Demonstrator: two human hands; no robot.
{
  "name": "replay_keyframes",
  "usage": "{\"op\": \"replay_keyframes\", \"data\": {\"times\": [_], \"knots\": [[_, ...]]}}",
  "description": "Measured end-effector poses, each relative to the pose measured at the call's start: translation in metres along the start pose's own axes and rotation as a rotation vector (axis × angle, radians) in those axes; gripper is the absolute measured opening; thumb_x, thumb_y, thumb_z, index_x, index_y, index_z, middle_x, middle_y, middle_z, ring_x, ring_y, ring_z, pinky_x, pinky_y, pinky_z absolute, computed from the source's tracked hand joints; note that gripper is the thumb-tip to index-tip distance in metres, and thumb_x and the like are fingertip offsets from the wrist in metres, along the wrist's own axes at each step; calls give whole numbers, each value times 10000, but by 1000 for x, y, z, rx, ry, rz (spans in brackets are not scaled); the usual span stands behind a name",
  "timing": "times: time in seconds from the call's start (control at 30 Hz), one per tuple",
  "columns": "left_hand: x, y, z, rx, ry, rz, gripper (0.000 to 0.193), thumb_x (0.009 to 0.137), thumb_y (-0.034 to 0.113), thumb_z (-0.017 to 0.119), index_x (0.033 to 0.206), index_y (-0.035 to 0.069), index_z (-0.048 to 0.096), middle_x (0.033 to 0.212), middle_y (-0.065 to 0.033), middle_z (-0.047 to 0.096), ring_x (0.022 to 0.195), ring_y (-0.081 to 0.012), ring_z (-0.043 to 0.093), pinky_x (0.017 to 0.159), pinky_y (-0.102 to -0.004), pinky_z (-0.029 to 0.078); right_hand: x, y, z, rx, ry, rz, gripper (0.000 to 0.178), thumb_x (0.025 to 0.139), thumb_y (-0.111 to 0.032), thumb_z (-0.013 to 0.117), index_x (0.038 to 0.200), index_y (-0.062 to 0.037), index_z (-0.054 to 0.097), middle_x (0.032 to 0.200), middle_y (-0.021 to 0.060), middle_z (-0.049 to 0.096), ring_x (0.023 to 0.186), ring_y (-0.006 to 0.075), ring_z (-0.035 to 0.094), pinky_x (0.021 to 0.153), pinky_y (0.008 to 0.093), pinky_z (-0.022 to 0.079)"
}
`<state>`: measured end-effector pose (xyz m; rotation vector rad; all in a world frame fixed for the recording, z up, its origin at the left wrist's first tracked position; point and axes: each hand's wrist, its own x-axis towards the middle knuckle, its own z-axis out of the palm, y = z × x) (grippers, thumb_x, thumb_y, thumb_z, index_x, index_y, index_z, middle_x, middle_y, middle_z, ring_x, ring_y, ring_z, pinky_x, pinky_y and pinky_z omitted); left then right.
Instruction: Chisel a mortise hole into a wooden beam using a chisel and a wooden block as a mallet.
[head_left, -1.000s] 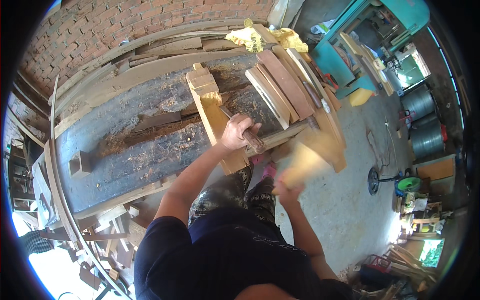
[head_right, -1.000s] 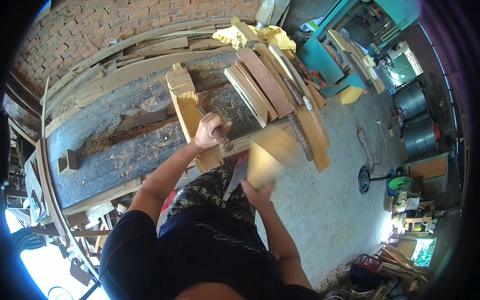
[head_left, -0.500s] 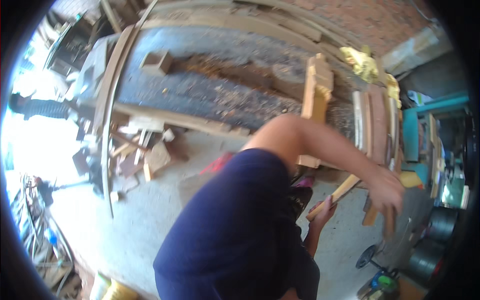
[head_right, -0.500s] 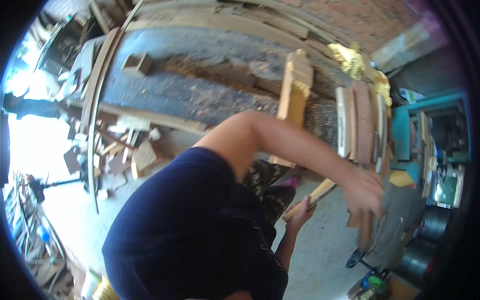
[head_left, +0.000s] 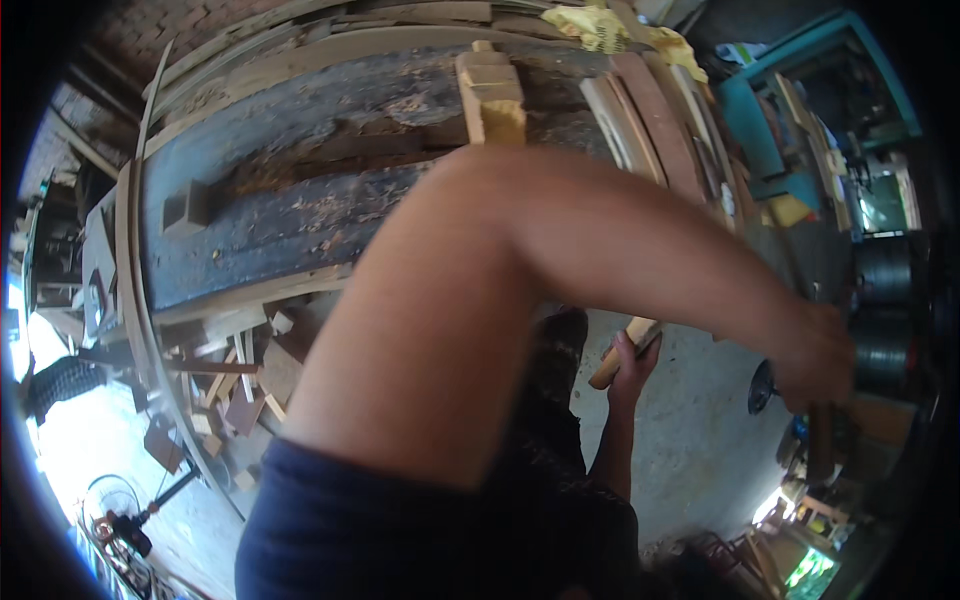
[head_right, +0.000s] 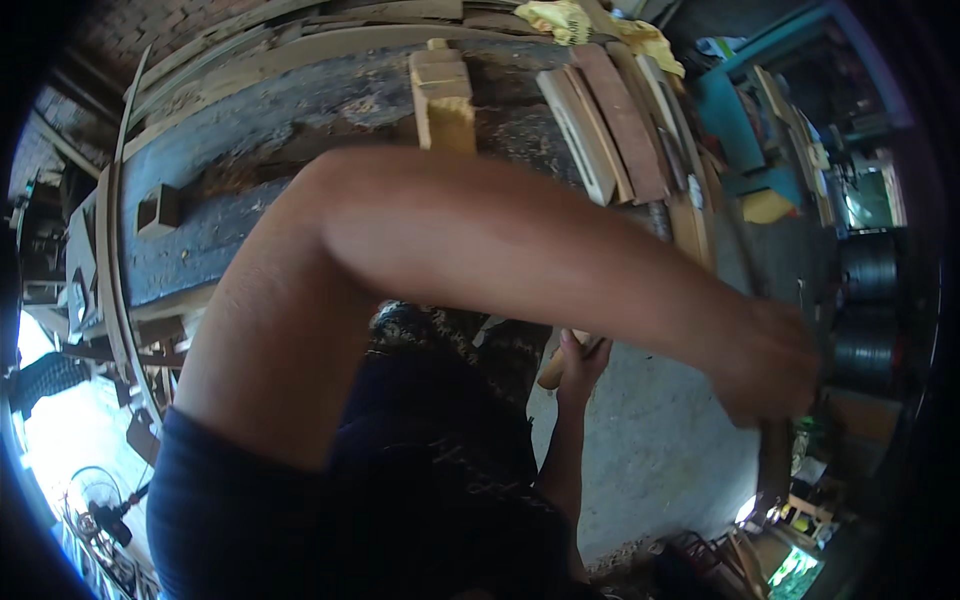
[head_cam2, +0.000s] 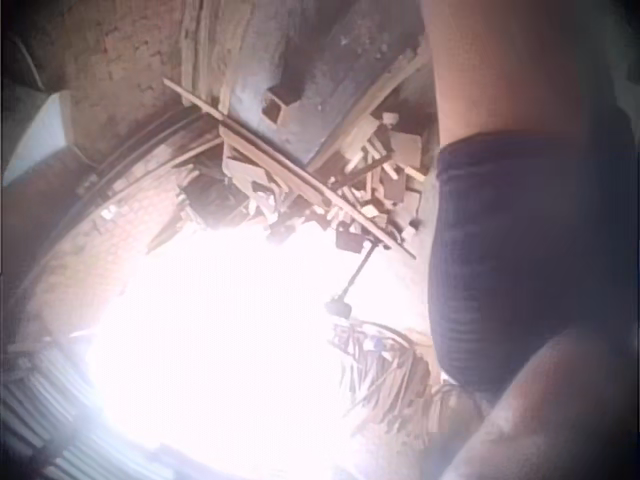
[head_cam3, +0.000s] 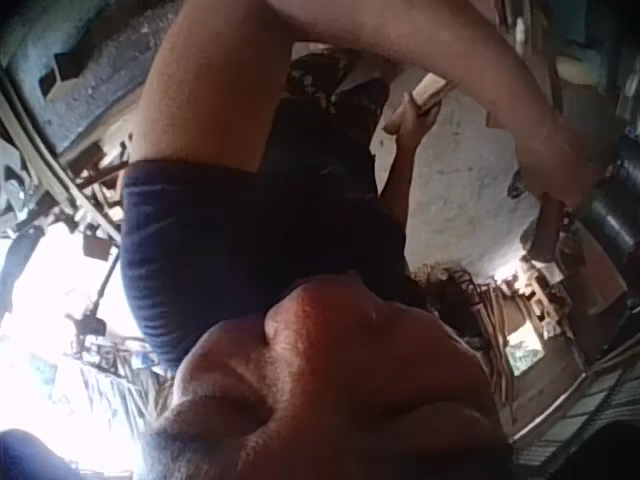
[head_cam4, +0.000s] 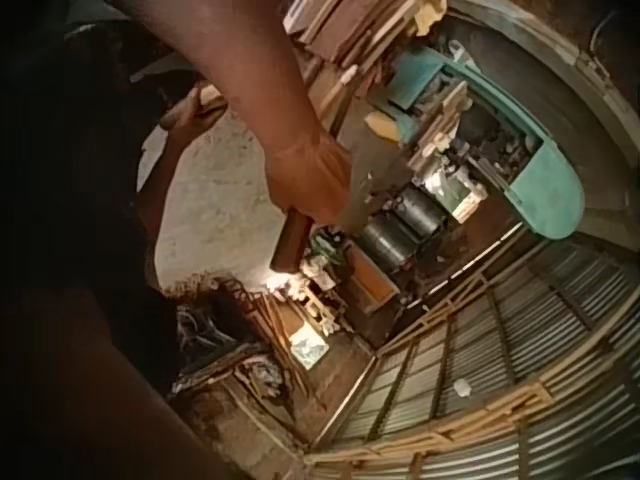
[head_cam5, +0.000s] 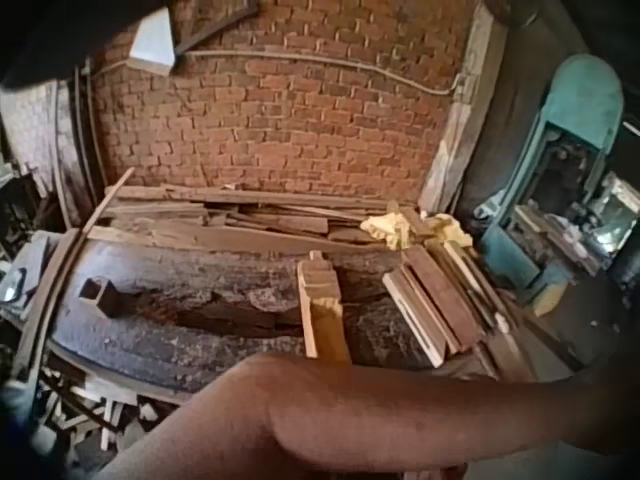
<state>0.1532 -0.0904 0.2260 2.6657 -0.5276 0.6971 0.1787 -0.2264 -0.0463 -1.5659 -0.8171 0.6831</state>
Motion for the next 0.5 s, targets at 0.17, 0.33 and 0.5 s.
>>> {"op": "replay_keyframes", "data": {"times": [0.17,0.33,0.5], "knots": [[-130,-15,33,-122,236,-484,312,570,122,706,868,91,620,728,-83,652,704,-288,668,614,-406,534,-6,-21,-24,-49,87,41,329,890,-161,606,1141,-65,415,721,46,507,505,111,494,473,250,423],[-216,-42,74,2,651,-592,216,646,169,740,744,85,567,654,-109,590,622,-333,622,539,-423,485,-18,-109,-7,72,90,-57,400,856,-193,619,1170,-18,444,765,53,522,594,131,519,556,274,444],[-246,-56,99,7,643,-639,283,744,262,761,731,69,553,649,-129,576,613,-351,609,548,-422,477,-12,-127,1,-31,110,-584,558,840,-422,584,1152,-2,390,675,83,510,513,163,497,476,278,434]]}}
